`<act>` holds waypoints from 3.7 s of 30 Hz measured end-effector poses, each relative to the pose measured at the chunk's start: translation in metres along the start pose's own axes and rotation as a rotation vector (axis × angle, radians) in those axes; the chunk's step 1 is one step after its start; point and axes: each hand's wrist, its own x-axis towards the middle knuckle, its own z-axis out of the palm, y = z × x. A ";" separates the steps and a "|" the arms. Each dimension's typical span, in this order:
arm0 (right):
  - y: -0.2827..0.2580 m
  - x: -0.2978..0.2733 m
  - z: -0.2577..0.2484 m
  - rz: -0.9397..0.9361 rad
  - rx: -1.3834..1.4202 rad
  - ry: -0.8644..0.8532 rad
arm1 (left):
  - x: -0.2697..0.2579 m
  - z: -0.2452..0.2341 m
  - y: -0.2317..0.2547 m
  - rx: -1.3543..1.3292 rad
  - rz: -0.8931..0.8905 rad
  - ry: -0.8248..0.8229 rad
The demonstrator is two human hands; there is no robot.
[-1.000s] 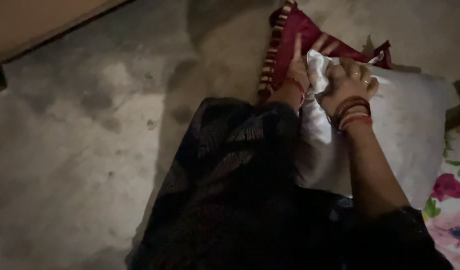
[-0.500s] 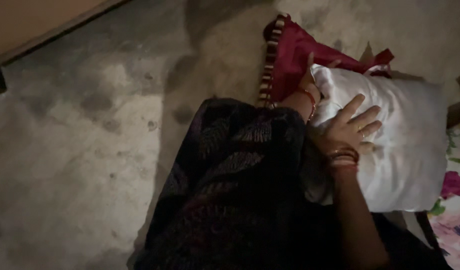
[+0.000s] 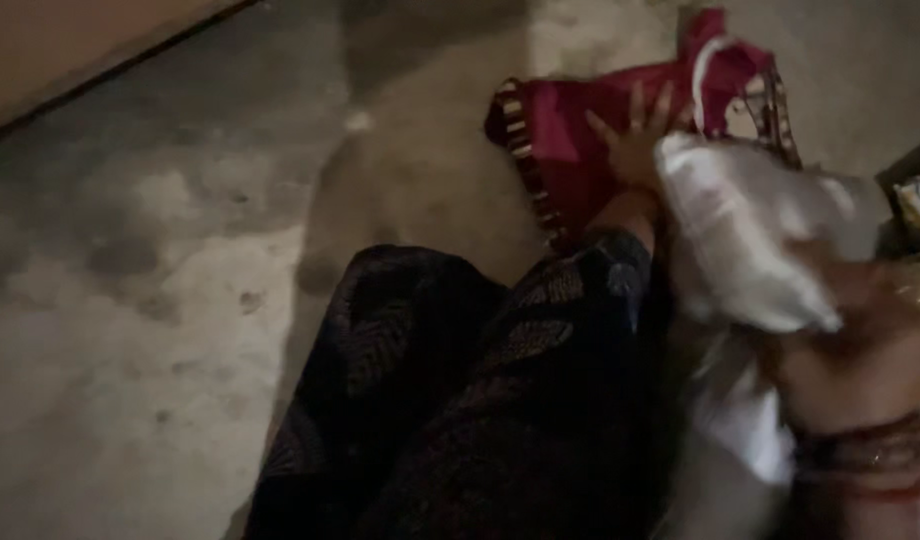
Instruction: The person inserts a white pillow into a maroon floral pillowcase by hand, smoothing and adjusting the fabric to fit the pillow.
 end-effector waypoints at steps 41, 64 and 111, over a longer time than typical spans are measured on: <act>-0.063 -0.001 0.124 -0.004 -0.058 -0.001 | -0.086 0.002 -0.085 -0.607 -0.383 -0.114; -0.014 0.019 0.155 0.279 -0.028 0.088 | -0.060 -0.075 -0.069 -0.912 -0.311 -0.232; 0.163 -0.007 0.055 0.518 0.106 0.208 | -0.014 -0.050 0.116 -0.079 0.172 -0.130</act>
